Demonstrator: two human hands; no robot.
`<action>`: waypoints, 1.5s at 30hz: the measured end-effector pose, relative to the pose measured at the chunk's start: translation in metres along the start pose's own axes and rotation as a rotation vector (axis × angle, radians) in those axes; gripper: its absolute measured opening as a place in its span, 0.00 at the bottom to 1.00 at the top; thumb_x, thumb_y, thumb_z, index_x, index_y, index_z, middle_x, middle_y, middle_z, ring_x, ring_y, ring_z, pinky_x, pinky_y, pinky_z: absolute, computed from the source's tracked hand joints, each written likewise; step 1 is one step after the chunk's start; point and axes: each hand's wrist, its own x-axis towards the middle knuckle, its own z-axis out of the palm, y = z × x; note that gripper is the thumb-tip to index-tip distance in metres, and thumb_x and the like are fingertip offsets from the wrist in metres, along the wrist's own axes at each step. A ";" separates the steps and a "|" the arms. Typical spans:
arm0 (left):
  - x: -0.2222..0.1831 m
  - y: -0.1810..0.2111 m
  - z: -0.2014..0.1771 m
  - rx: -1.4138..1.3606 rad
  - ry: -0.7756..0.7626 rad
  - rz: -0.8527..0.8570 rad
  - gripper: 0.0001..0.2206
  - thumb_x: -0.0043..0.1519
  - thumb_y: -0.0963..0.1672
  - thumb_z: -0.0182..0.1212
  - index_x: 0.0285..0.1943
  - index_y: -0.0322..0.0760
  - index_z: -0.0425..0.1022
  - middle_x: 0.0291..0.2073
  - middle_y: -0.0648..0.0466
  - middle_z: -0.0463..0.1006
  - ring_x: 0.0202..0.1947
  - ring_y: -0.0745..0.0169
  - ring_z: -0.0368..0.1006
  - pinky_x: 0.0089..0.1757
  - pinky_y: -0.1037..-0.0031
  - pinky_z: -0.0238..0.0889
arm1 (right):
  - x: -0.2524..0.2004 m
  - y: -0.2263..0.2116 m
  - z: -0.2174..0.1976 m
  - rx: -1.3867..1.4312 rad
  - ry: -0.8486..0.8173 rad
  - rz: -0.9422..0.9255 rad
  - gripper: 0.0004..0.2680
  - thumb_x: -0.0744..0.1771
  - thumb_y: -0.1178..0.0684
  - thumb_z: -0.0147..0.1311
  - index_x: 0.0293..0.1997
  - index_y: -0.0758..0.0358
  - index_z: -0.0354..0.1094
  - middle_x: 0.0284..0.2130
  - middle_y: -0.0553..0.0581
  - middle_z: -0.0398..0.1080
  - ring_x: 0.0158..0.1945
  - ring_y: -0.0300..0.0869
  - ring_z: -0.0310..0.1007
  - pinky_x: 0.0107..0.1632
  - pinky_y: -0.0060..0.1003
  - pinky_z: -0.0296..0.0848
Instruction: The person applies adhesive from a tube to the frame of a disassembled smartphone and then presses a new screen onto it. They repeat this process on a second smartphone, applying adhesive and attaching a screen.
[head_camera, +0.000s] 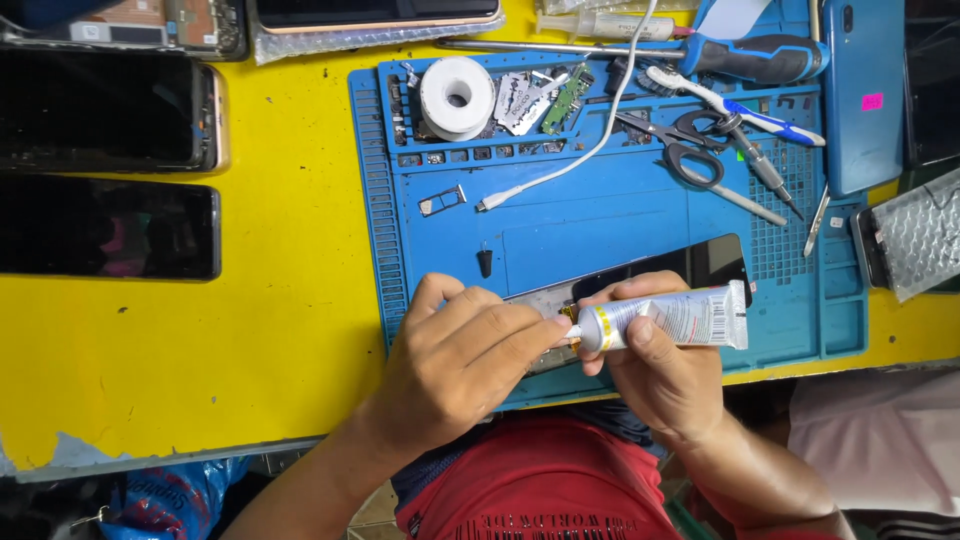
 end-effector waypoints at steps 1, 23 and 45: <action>-0.001 0.002 -0.001 0.003 0.000 0.001 0.05 0.70 0.40 0.57 0.49 0.35 0.79 0.42 0.54 0.82 0.33 0.57 0.74 0.38 0.65 0.52 | 0.000 0.000 0.002 0.002 -0.003 -0.001 0.11 0.70 0.56 0.60 0.55 0.68 0.65 0.45 0.76 0.72 0.31 0.57 0.76 0.34 0.40 0.80; -0.045 0.028 -0.006 -0.786 -0.042 -0.763 0.19 0.72 0.47 0.42 0.25 0.40 0.61 0.19 0.57 0.65 0.24 0.66 0.62 0.38 0.71 0.61 | -0.023 0.002 -0.016 0.020 -0.113 -0.141 0.11 0.70 0.57 0.61 0.56 0.69 0.66 0.49 0.76 0.71 0.35 0.58 0.79 0.36 0.42 0.84; -0.057 -0.016 -0.005 0.151 -0.282 -0.301 0.22 0.56 0.53 0.79 0.31 0.43 0.66 0.56 0.54 0.79 0.41 0.54 0.69 0.38 0.62 0.53 | 0.005 -0.013 0.030 -1.266 -0.273 -0.250 0.14 0.66 0.62 0.61 0.56 0.62 0.64 0.52 0.65 0.77 0.57 0.52 0.84 0.61 0.38 0.85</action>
